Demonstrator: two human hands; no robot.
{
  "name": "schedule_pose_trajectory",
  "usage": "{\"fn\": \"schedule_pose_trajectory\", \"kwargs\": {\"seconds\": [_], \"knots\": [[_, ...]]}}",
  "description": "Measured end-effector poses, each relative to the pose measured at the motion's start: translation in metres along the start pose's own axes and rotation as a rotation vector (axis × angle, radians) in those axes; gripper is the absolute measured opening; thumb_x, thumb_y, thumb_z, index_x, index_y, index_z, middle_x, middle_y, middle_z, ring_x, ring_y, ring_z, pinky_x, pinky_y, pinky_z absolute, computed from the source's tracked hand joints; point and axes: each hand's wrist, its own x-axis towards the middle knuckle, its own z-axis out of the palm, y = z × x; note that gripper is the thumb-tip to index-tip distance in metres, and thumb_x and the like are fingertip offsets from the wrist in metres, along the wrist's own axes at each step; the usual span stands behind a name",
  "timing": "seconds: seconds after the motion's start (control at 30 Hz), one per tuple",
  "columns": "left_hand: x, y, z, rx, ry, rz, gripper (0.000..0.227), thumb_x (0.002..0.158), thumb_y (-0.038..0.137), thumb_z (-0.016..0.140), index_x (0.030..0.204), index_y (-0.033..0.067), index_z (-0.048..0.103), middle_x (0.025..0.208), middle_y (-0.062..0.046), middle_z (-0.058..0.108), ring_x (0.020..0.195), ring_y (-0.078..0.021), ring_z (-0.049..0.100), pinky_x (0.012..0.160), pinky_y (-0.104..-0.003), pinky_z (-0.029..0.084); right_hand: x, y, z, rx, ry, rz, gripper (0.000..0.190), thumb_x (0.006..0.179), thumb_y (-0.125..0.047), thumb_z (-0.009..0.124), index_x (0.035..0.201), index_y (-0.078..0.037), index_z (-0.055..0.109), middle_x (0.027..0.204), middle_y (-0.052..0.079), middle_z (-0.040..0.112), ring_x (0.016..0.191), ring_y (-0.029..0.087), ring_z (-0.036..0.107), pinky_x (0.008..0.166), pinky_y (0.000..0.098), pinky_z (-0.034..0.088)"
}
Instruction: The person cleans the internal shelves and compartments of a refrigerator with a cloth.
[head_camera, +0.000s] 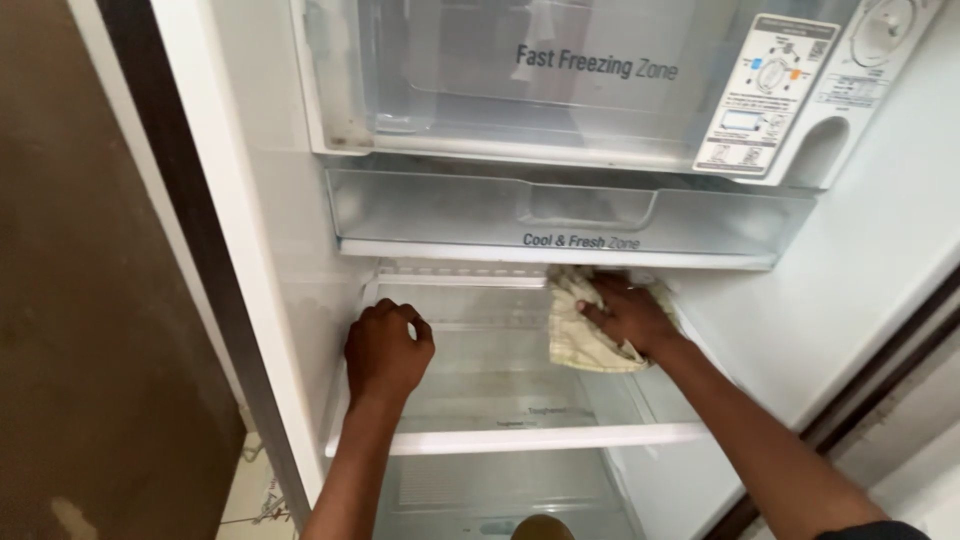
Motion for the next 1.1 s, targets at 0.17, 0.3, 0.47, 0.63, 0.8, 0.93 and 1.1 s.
{"fn": "schedule_pose_trajectory", "kwargs": {"seconds": [0.17,0.3,0.47,0.63,0.8,0.93,1.1], "knots": [[-0.005,0.007,-0.002,0.033,0.021,0.033,0.018,0.09,0.018,0.063,0.09,0.0057,0.075,0.103,-0.012,0.07,0.097,-0.0318,0.065,0.086,-0.046,0.057,-0.009,0.021,0.013,-0.076,0.079,0.251,0.072,0.095,-0.055,0.046,0.152,-0.011,0.046,0.152,0.018,0.049,0.134,0.038,0.052,0.11,0.0522,0.042],[-0.004,0.011,0.003,0.166,-0.035,0.047,0.022,0.097,0.019,0.058,0.091,0.0034,0.072,0.099,-0.014,0.07,0.094,-0.0309,0.067,0.084,-0.044,0.058,-0.012,-0.062,0.002,-0.156,-0.031,0.396,0.064,0.096,-0.047,0.039,0.145,-0.008,0.05,0.154,0.024,0.045,0.141,0.045,0.043,0.114,0.0667,0.03],[-0.009,0.014,-0.005,0.04,0.137,0.096,0.021,0.092,0.019,0.059,0.098,0.0046,0.072,0.099,-0.015,0.072,0.092,-0.0341,0.067,0.082,-0.048,0.057,-0.006,-0.19,0.034,-0.086,-0.023,0.137,0.068,0.102,-0.049,0.026,0.147,0.0,0.041,0.157,0.026,0.035,0.147,0.048,0.027,0.115,0.0739,0.014],[-0.008,0.008,-0.021,-0.25,0.156,0.033,0.023,0.085,0.017,0.062,0.102,0.0053,0.073,0.104,-0.018,0.072,0.094,-0.0405,0.067,0.082,-0.05,0.055,-0.036,-0.261,0.007,0.017,-0.259,-0.092,0.081,0.095,-0.055,0.037,0.16,-0.011,0.018,0.171,0.02,0.01,0.151,0.042,0.009,0.118,0.0653,0.005],[-0.002,-0.003,-0.015,-0.333,0.07,-0.086,0.022,0.091,0.017,0.06,0.102,0.0095,0.077,0.1,-0.014,0.078,0.091,-0.0343,0.075,0.086,-0.043,0.059,-0.04,-0.197,0.002,0.039,-0.289,-0.308,0.077,0.101,-0.064,0.028,0.16,-0.014,0.031,0.169,0.013,0.022,0.157,0.032,0.019,0.127,0.0534,0.009],[-0.005,-0.002,-0.017,-0.313,0.03,-0.115,0.022,0.089,0.015,0.061,0.103,0.0108,0.078,0.102,-0.013,0.077,0.091,-0.033,0.074,0.083,-0.042,0.059,-0.042,-0.097,0.005,-0.002,-0.237,-0.171,0.079,0.098,-0.067,0.031,0.159,-0.017,0.034,0.169,0.008,0.027,0.158,0.028,0.021,0.127,0.0513,0.012],[-0.007,0.005,-0.025,-0.348,-0.056,-0.155,0.02,0.088,0.02,0.065,0.099,0.0142,0.081,0.099,-0.01,0.079,0.092,-0.03,0.076,0.086,-0.039,0.059,-0.082,-0.02,-0.011,-0.13,-0.19,0.242,0.077,0.1,-0.068,0.029,0.158,-0.018,0.037,0.171,0.006,0.026,0.16,0.027,0.022,0.129,0.0491,0.019]]}}
